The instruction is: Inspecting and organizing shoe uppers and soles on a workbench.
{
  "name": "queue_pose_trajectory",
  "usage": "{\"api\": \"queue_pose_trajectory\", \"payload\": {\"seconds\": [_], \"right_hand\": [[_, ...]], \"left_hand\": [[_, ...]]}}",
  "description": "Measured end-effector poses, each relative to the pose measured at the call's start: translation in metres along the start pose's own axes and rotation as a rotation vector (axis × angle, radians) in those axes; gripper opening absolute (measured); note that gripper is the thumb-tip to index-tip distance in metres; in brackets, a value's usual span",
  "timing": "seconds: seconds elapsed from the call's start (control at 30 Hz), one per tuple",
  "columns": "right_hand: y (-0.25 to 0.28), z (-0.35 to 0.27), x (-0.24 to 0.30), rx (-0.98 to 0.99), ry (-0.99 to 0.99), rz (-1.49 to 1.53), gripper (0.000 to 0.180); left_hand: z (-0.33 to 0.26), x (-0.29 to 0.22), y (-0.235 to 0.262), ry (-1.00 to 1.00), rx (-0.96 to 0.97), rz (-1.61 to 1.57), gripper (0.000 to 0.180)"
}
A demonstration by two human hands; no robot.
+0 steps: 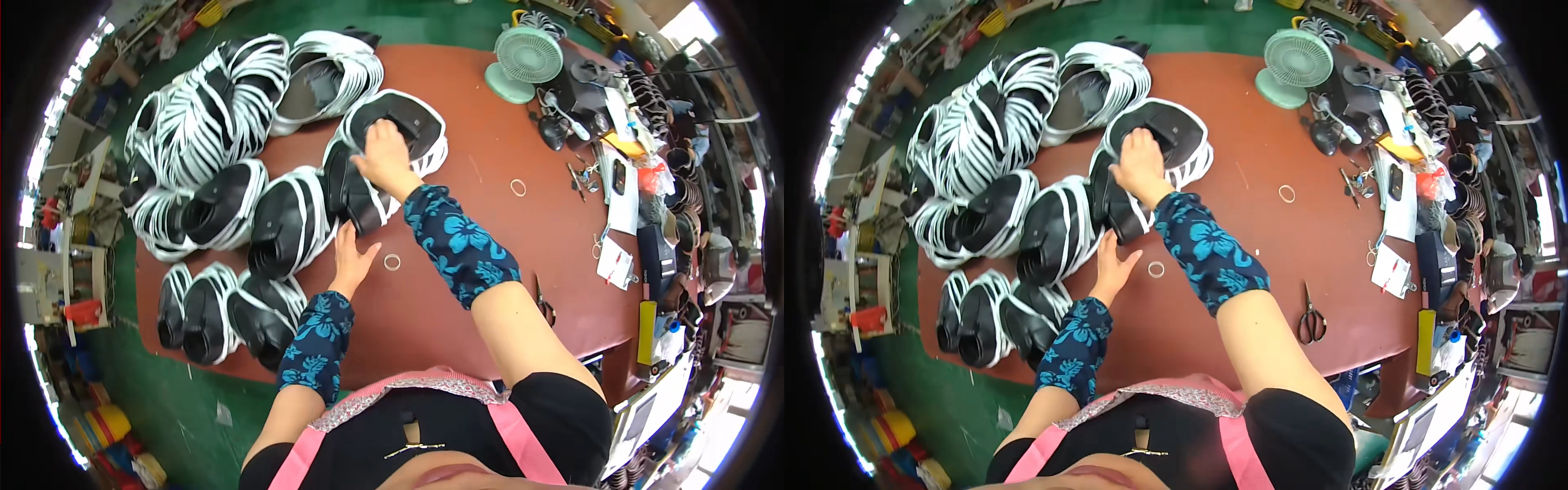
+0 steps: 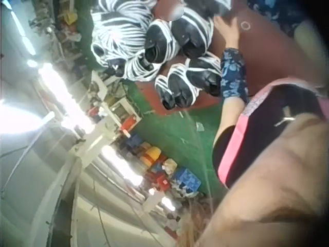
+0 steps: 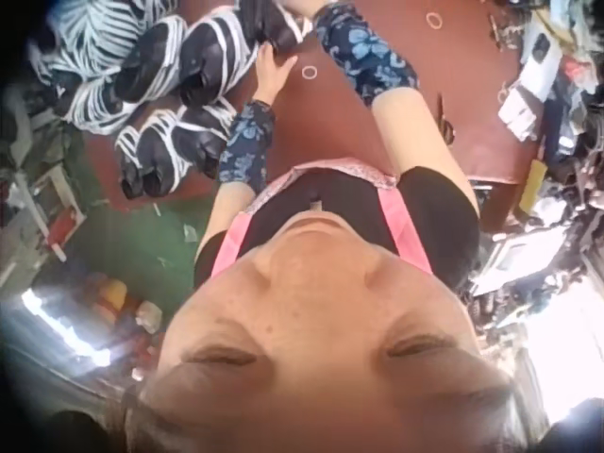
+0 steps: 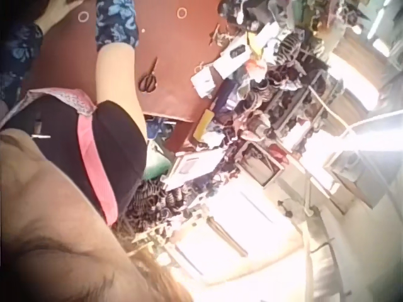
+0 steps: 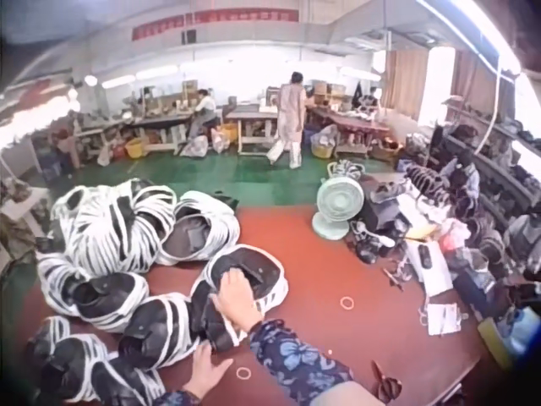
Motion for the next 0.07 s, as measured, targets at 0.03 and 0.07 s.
{"api": "queue_pose_trajectory", "payload": {"seconds": [0.03, 0.07], "right_hand": [[-0.003, 0.013, -0.018, 0.134, -0.004, -0.024, 0.085], [0.007, 0.036, -0.019, 0.101, 0.006, -0.025, 0.085]], "left_hand": [[0.021, -0.006, -0.018, -0.024, 0.005, -0.017, 0.091], [0.039, 0.023, -0.022, -0.040, 0.017, -0.050, 0.094]]}}
Point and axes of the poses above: each hand's wrist, its own z-axis towards the middle knuckle, its own y-axis out of the back of the hand, x = y × z, the point moved 9 cm from there along z, towards the middle knuckle, and after that the axes turned 15 degrees about y, right-handed, at the moved point
